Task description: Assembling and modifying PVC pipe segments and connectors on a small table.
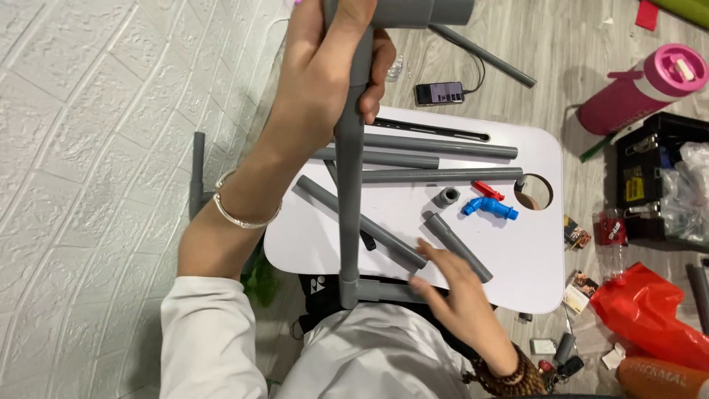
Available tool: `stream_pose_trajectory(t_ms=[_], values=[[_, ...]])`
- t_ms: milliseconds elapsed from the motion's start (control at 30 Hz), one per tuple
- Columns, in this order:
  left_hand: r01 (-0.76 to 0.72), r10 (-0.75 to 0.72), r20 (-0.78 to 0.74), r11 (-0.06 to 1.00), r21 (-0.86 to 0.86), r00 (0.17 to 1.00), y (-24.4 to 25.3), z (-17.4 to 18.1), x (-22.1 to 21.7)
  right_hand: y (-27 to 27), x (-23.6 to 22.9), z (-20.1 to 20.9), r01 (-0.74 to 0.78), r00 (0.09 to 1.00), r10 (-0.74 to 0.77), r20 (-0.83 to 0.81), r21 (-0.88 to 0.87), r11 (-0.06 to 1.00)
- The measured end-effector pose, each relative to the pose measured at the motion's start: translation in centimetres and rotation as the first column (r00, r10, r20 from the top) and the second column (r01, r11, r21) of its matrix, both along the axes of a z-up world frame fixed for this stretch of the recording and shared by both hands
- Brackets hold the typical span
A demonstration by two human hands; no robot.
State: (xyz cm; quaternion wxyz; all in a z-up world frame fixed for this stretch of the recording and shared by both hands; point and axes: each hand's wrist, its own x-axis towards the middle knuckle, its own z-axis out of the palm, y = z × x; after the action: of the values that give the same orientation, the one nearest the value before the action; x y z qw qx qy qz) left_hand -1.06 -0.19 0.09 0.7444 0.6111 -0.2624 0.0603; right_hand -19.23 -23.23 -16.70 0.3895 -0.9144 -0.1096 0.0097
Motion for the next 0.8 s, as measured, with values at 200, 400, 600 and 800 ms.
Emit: stream_pose_trajectory(t_ms=[200,400,600,800], values=[[0.010,0.001,0.047,0.973,-0.229,0.999,-0.7,-1.5,-0.1,3.1,1.3,2.6,-0.120,0.989,0.117,-0.096,-0.026,0.992],[0.013,-0.007,0.017,0.926,-0.378,1.000,0.4,-2.4,-3.1,5.2,1.8,1.3,0.126,0.985,-0.150,0.086,0.236,0.963],[0.169,-0.170,0.042,0.851,-0.497,0.984,4.9,-10.0,-2.9,2.7,-0.7,2.3,0.005,0.981,0.033,-0.190,0.195,0.981],[0.543,-0.479,0.319,0.459,-0.703,0.818,11.1,-12.4,-0.1,-0.2,-3.5,-2.7,-0.284,0.870,0.261,-0.418,0.007,0.959]])
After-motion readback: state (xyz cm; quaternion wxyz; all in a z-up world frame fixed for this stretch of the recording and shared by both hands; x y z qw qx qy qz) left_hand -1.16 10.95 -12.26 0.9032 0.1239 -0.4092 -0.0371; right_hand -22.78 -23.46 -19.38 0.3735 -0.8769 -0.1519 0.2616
